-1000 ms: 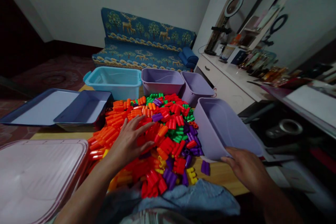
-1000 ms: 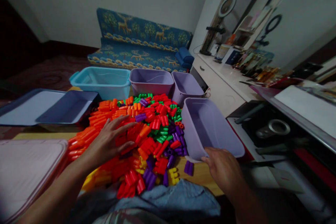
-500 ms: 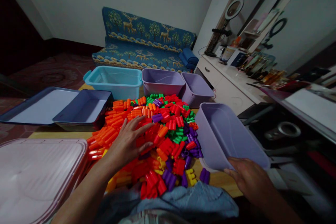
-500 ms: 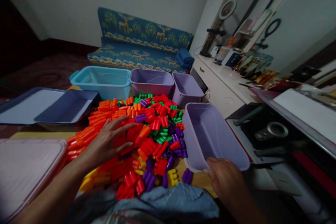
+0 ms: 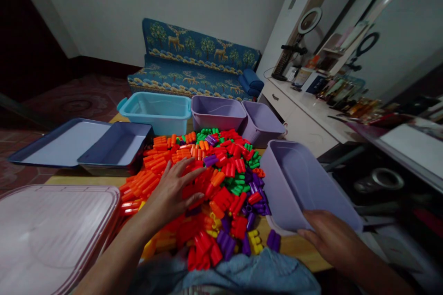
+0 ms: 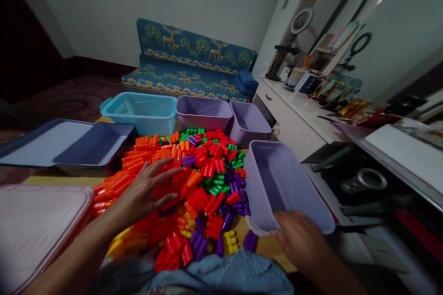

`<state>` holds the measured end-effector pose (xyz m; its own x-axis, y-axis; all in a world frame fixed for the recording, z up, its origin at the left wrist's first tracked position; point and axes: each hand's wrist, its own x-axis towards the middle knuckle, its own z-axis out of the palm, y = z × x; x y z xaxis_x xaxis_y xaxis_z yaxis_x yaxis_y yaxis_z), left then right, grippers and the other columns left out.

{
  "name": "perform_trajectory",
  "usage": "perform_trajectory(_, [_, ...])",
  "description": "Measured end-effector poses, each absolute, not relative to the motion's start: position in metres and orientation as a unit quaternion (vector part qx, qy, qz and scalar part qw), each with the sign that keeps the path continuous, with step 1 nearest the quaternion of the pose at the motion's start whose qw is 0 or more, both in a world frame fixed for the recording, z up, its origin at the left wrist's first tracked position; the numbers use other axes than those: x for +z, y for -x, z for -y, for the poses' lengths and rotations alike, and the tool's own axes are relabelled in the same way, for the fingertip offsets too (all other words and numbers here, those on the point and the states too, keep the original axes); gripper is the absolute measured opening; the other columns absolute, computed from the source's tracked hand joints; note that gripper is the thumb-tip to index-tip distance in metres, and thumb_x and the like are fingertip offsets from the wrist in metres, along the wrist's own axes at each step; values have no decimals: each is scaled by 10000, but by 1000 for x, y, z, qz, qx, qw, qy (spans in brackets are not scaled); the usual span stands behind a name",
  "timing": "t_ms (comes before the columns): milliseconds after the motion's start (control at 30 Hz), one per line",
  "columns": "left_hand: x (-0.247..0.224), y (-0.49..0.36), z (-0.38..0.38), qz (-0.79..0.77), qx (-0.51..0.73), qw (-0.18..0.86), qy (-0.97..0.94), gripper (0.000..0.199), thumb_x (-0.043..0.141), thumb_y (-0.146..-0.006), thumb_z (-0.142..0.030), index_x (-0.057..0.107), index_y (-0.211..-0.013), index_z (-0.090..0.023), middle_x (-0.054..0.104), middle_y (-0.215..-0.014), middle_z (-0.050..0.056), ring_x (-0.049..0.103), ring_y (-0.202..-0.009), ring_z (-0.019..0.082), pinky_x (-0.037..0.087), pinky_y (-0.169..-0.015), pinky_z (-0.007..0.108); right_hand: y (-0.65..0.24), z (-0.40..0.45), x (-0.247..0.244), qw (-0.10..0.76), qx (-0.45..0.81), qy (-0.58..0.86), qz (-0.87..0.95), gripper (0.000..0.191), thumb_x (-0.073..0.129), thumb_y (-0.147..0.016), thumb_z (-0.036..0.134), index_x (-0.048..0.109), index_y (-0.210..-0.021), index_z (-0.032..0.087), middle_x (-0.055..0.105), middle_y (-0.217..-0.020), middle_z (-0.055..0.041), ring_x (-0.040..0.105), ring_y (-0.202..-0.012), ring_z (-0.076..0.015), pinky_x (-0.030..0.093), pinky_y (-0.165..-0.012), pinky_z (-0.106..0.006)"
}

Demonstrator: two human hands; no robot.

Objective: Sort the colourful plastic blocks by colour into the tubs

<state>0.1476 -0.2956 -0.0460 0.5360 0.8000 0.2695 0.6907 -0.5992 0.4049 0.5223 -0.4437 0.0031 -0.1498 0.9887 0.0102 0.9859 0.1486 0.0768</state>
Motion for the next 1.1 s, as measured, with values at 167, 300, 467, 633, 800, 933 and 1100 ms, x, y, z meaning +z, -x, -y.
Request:
perform_trajectory(167, [-44, -148, 295, -434, 210, 131, -866, 546, 589, -848, -500, 487, -1369, -371, 410, -1471, 105, 405, -1346, 337, 233, -1105, 644, -514, 431, 27, 62, -66, -684, -723, 156, 662, -733, 315, 711, -867, 252, 754, -816, -34, 712, -748, -244, 500, -639, -292])
perform_trajectory(300, [-48, -147, 295, -435, 219, 133, -863, 553, 579, -849, -515, 486, -1371, -356, 397, -1475, 111, 400, -1348, 342, 261, -1099, 637, -514, 422, 38, 54, -62, -709, -701, 311, 684, -719, 360, 693, -1014, 259, 754, -800, -24, 717, -723, -248, 487, -610, -285])
perform_trajectory(467, [-38, -149, 302, -456, 272, 125, -838, 547, 542, -876, -504, 473, -1386, -318, 331, -1513, 117, 375, -1367, 341, 313, -1102, 595, -520, 423, 21, 42, -14, -686, -726, 282, 610, -774, 302, 667, -1043, 237, 745, -777, -29, 712, -700, -232, 466, -576, -269])
perform_trajectory(633, [5, -166, 315, -401, 315, 135, -850, 457, 530, -901, -450, 504, -1346, -349, 395, -1484, 60, 432, -1332, 285, 433, -1058, 492, -522, 428, 4, 6, 134, -647, -750, 292, 484, -856, 286, 647, -1073, 179, 722, -684, -49, 689, -607, -225, 460, -562, -294])
perform_trajectory(800, [39, -204, 299, -337, 313, 141, -877, 397, 549, -902, -379, 566, -1292, -309, 494, -1406, 71, 512, -1255, 267, 473, -1014, 442, -522, 434, 7, -2, 192, -635, -748, 263, 427, -896, 263, 638, -1031, 181, 682, -597, -33, 650, -521, -199, 400, -509, -287])
perform_trajectory(933, [36, -252, 255, -279, 281, 136, -908, 370, 542, -896, -292, 597, -1256, -226, 581, -1306, 106, 573, -1181, 252, 484, -988, 407, -522, 438, 6, -26, 180, -657, -732, 264, 427, -891, 263, 621, -1055, 191, 687, -605, -30, 643, -522, -192, 395, -522, -282])
perform_trajectory(1100, [7, -318, 204, -195, 168, 151, -954, 484, 575, -827, -198, 547, -1306, -138, 617, -1271, 138, 581, -1175, 235, 468, -996, 333, -516, 438, 5, -32, 170, -670, -722, 223, 427, -872, 220, 613, -994, 200, 672, -587, -19, 642, -493, -191, 393, -490, -280])
